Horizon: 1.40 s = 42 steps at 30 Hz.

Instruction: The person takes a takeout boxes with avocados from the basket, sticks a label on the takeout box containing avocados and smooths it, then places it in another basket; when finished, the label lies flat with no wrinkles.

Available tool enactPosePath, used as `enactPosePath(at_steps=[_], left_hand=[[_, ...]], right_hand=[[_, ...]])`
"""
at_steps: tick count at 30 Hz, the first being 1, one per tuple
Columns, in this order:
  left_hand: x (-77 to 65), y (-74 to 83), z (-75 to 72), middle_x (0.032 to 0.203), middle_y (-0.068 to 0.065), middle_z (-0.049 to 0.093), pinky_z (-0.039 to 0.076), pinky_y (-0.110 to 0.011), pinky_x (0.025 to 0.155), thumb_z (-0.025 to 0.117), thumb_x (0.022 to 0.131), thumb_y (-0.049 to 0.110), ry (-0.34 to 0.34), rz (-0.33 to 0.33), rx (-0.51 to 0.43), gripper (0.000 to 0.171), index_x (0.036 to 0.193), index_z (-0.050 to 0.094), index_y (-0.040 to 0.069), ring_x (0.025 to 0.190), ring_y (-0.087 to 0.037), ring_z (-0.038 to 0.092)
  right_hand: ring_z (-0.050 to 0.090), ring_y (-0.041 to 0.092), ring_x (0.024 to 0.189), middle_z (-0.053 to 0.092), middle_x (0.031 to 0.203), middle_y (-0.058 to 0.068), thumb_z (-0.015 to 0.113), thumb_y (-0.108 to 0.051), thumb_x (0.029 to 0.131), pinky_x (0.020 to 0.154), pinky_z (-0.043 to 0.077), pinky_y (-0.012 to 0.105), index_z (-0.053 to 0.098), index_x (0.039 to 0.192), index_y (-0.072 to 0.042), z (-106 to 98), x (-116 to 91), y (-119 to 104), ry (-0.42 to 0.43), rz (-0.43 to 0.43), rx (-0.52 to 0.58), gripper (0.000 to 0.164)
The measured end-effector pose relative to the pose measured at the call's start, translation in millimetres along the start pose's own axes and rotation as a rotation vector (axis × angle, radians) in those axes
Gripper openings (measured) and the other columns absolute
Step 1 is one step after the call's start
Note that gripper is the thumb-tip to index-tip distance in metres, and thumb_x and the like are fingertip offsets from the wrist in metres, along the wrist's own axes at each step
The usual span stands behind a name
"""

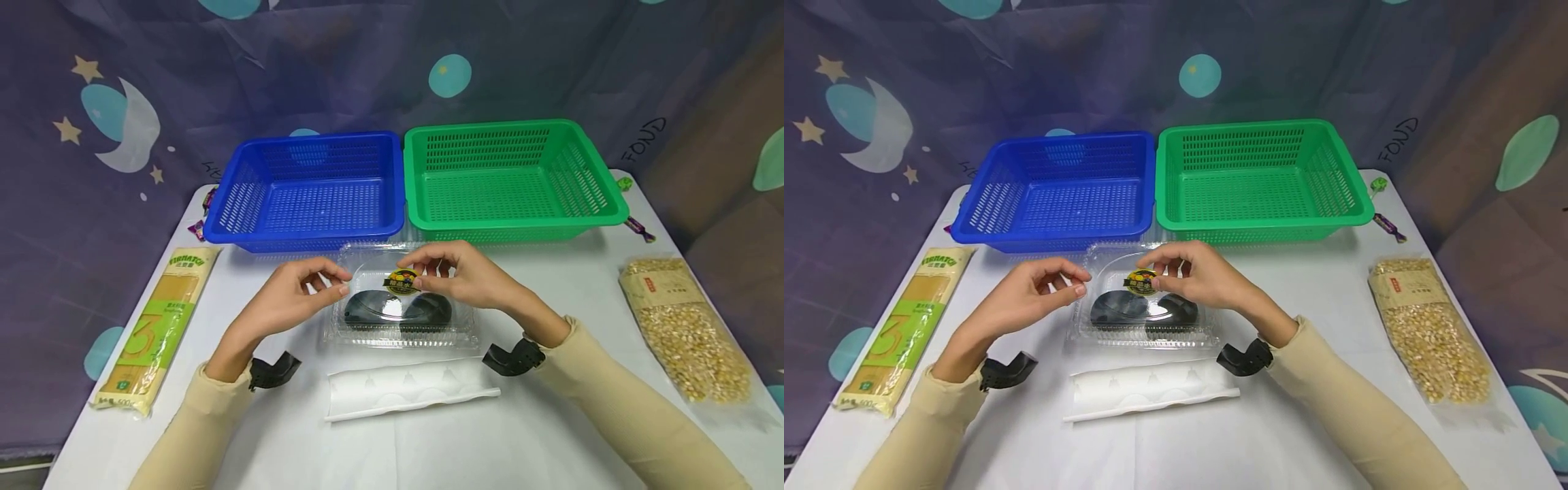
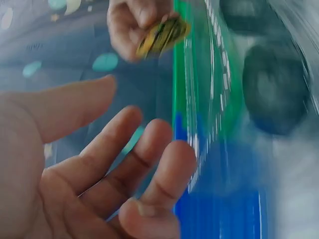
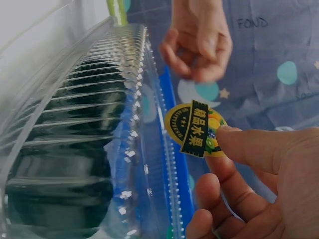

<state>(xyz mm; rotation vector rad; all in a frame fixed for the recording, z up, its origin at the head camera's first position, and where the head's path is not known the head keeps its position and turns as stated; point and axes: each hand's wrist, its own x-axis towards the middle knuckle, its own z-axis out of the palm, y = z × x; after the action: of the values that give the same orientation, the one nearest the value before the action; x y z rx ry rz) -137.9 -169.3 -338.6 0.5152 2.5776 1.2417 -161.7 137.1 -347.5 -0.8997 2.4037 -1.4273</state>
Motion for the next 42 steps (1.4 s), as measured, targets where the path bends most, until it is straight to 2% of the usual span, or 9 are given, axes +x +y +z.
enactPosePath(at_steps=[4,9,15,19,22,26,30,35,42], left_hand=[[17.0,13.6,14.3,0.105,0.006,0.074,0.048,-0.035,0.077,0.074,0.093,0.028,0.018,0.051,0.002,0.021,0.114,0.075,0.022,0.088,-0.015,0.065],[33.2,21.3,26.6,0.093,0.005,0.076,0.047,-0.035,0.077,0.078,0.090,0.026,0.022,0.076,-0.014,0.019,0.108,0.077,0.019,0.087,-0.014,0.065],[41.6,21.7,32.4,0.081,0.004,0.074,0.046,-0.036,0.077,0.080,0.089,0.023,0.007,0.052,-0.057,0.004,0.090,0.078,0.020,0.085,-0.016,0.065],[43.9,19.9,31.1,0.083,0.002,0.075,0.046,-0.036,0.080,0.078,0.090,0.020,-0.041,0.027,-0.104,0.003,0.091,0.077,0.017,0.086,-0.017,0.067],[45.7,19.6,29.0,0.085,-0.002,0.075,0.047,-0.036,0.082,0.076,0.091,0.017,-0.090,0.005,-0.152,0.005,0.094,0.076,0.014,0.087,-0.021,0.069],[48.6,19.6,28.1,0.088,-0.011,0.077,0.047,-0.035,0.085,0.075,0.092,0.014,-0.132,-0.024,-0.206,0.006,0.096,0.074,0.010,0.090,-0.028,0.072],[50.5,20.9,28.2,0.092,-0.019,0.077,0.051,-0.037,0.088,0.074,0.092,0.012,-0.159,-0.044,-0.231,0.007,0.098,0.073,0.008,0.093,-0.032,0.073],[50.7,24.4,27.0,0.090,-0.016,0.078,0.055,-0.037,0.081,0.072,0.095,0.014,-0.148,-0.033,-0.168,0.008,0.099,0.075,0.009,0.089,-0.032,0.074],[50.3,26.4,27.1,0.085,-0.009,0.078,0.050,-0.031,0.070,0.071,0.095,0.021,-0.079,-0.018,-0.010,0.012,0.103,0.078,0.013,0.082,-0.028,0.072]], right_hand=[[0.057,0.018,0.079,0.072,0.093,0.003,0.073,-0.001,0.091,0.071,0.047,0.025,0.074,0.118,-0.009,-1,2,-2,0.010,-0.005,-0.014,0.029],[0.056,0.018,0.079,0.070,0.092,0.004,0.072,0.001,0.090,0.071,0.046,0.025,0.074,0.118,-0.009,0,5,-5,0.025,-0.001,-0.020,0.029],[0.057,0.017,0.081,0.069,0.093,0.005,0.073,0.000,0.090,0.071,0.046,0.024,0.073,0.120,-0.008,1,5,-5,0.043,-0.001,-0.027,0.031],[0.059,0.017,0.084,0.071,0.105,0.006,0.076,-0.002,0.089,0.073,0.048,0.026,0.073,0.120,-0.007,1,4,-4,0.096,-0.003,-0.066,0.032],[0.059,0.016,0.083,0.073,0.108,0.006,0.078,-0.004,0.087,0.071,0.048,0.027,0.076,0.113,-0.008,2,4,-3,0.143,0.001,-0.094,0.026],[0.059,0.015,0.078,0.074,0.092,0.002,0.078,-0.006,0.088,0.069,0.046,0.028,0.077,0.099,-0.010,4,5,-2,0.158,0.039,-0.100,0.012],[0.059,0.013,0.075,0.071,0.080,0.000,0.077,-0.007,0.088,0.072,0.043,0.032,0.077,0.093,-0.011,5,6,-1,0.162,0.082,-0.108,0.006],[0.058,0.013,0.073,0.073,0.081,0.002,0.076,-0.004,0.088,0.071,0.044,0.028,0.077,0.092,-0.008,7,6,0,0.171,0.089,-0.100,0.006],[0.059,0.013,0.074,0.073,0.081,0.002,0.075,-0.005,0.089,0.070,0.045,0.026,0.077,0.093,-0.008,9,5,2,0.150,0.103,-0.054,0.005]])
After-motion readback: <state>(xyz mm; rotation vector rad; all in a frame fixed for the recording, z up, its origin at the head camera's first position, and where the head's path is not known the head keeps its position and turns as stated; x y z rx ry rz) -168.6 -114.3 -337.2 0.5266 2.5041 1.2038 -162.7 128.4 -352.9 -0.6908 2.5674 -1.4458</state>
